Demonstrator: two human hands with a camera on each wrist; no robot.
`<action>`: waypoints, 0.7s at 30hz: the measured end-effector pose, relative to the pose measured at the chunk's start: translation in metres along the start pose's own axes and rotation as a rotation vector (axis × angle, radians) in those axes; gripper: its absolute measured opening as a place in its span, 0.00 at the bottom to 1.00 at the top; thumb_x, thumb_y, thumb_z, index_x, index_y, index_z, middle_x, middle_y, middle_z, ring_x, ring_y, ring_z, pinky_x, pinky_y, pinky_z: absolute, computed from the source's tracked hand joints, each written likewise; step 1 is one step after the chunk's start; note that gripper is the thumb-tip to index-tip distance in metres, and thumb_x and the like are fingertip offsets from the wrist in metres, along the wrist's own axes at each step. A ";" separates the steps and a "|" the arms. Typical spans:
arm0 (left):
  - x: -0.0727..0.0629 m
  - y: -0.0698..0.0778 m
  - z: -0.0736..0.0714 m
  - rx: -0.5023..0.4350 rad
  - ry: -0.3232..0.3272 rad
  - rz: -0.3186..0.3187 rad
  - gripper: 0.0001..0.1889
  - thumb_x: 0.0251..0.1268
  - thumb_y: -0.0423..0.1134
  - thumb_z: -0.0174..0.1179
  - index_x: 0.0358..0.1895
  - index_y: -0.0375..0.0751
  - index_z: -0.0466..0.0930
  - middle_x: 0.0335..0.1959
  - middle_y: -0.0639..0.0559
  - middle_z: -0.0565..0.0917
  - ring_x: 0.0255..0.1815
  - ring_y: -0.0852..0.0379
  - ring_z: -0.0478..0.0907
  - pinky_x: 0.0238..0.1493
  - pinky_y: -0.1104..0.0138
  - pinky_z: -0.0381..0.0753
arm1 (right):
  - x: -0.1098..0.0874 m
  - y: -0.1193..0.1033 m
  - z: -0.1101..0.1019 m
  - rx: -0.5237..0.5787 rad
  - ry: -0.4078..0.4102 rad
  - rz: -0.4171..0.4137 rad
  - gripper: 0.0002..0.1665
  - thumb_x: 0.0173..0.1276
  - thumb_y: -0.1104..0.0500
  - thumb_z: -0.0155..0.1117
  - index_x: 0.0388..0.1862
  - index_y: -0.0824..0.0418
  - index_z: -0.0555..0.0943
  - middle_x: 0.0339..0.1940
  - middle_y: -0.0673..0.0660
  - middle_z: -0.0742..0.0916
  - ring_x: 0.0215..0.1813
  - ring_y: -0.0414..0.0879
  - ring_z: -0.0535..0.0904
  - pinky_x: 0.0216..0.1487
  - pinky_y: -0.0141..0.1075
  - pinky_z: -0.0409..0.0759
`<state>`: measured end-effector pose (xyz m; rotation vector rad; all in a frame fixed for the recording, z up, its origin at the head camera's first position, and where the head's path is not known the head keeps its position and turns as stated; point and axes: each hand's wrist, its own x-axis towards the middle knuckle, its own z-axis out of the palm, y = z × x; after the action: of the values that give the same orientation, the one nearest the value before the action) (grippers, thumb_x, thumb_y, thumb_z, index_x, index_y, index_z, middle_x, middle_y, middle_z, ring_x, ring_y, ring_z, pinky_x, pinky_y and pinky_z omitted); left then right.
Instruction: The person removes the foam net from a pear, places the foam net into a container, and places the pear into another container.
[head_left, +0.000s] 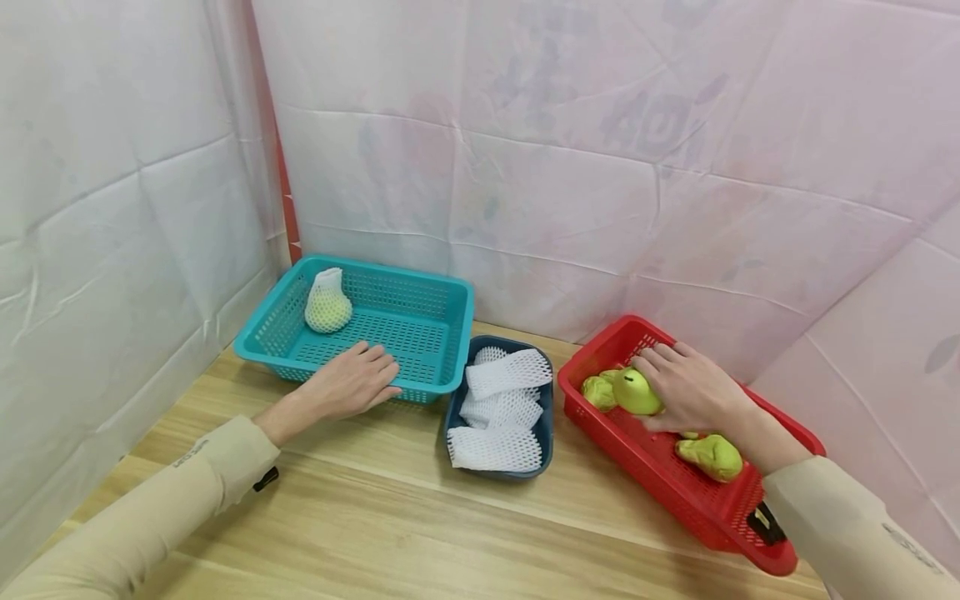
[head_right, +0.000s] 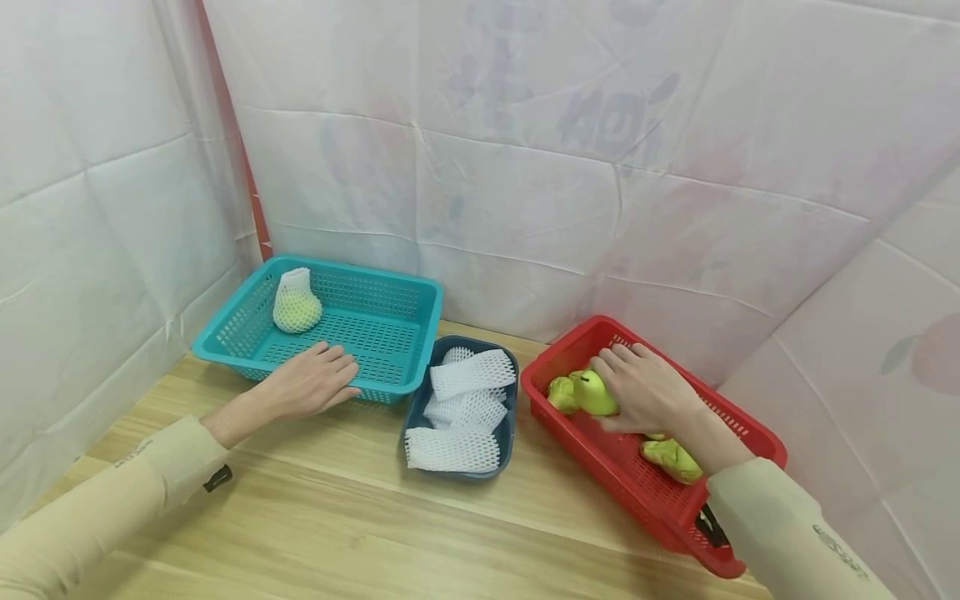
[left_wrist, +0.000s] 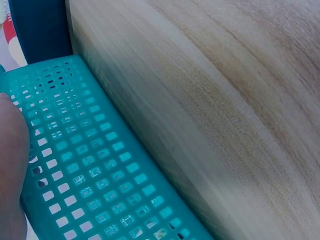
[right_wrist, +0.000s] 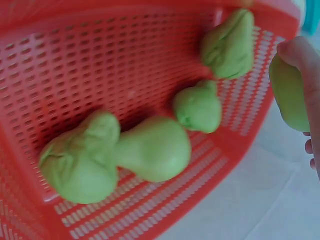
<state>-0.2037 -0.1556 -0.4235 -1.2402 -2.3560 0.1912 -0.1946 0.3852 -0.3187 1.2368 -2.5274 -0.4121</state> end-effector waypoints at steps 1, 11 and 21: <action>0.000 0.000 0.000 0.000 -0.004 -0.001 0.27 0.88 0.58 0.33 0.37 0.44 0.72 0.31 0.53 0.79 0.33 0.52 0.65 0.40 0.62 0.63 | -0.002 0.002 0.004 0.001 -0.012 0.001 0.45 0.41 0.37 0.84 0.50 0.64 0.79 0.43 0.59 0.85 0.45 0.55 0.83 0.48 0.50 0.82; 0.001 0.001 0.000 -0.007 -0.024 -0.009 0.19 0.78 0.56 0.58 0.37 0.44 0.72 0.31 0.53 0.77 0.33 0.53 0.64 0.39 0.62 0.64 | -0.030 0.008 0.038 0.005 -0.200 -0.010 0.47 0.45 0.33 0.83 0.52 0.63 0.78 0.46 0.60 0.86 0.49 0.58 0.85 0.54 0.55 0.85; 0.001 0.000 0.000 -0.012 -0.030 -0.004 0.20 0.82 0.56 0.52 0.38 0.43 0.72 0.32 0.53 0.79 0.34 0.52 0.66 0.40 0.61 0.65 | -0.031 0.006 0.049 -0.031 -0.278 -0.076 0.48 0.45 0.32 0.84 0.54 0.63 0.81 0.50 0.61 0.88 0.53 0.60 0.86 0.57 0.56 0.85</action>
<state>-0.2043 -0.1550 -0.4232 -1.2458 -2.3880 0.1961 -0.1999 0.4196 -0.3657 1.3500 -2.6935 -0.6823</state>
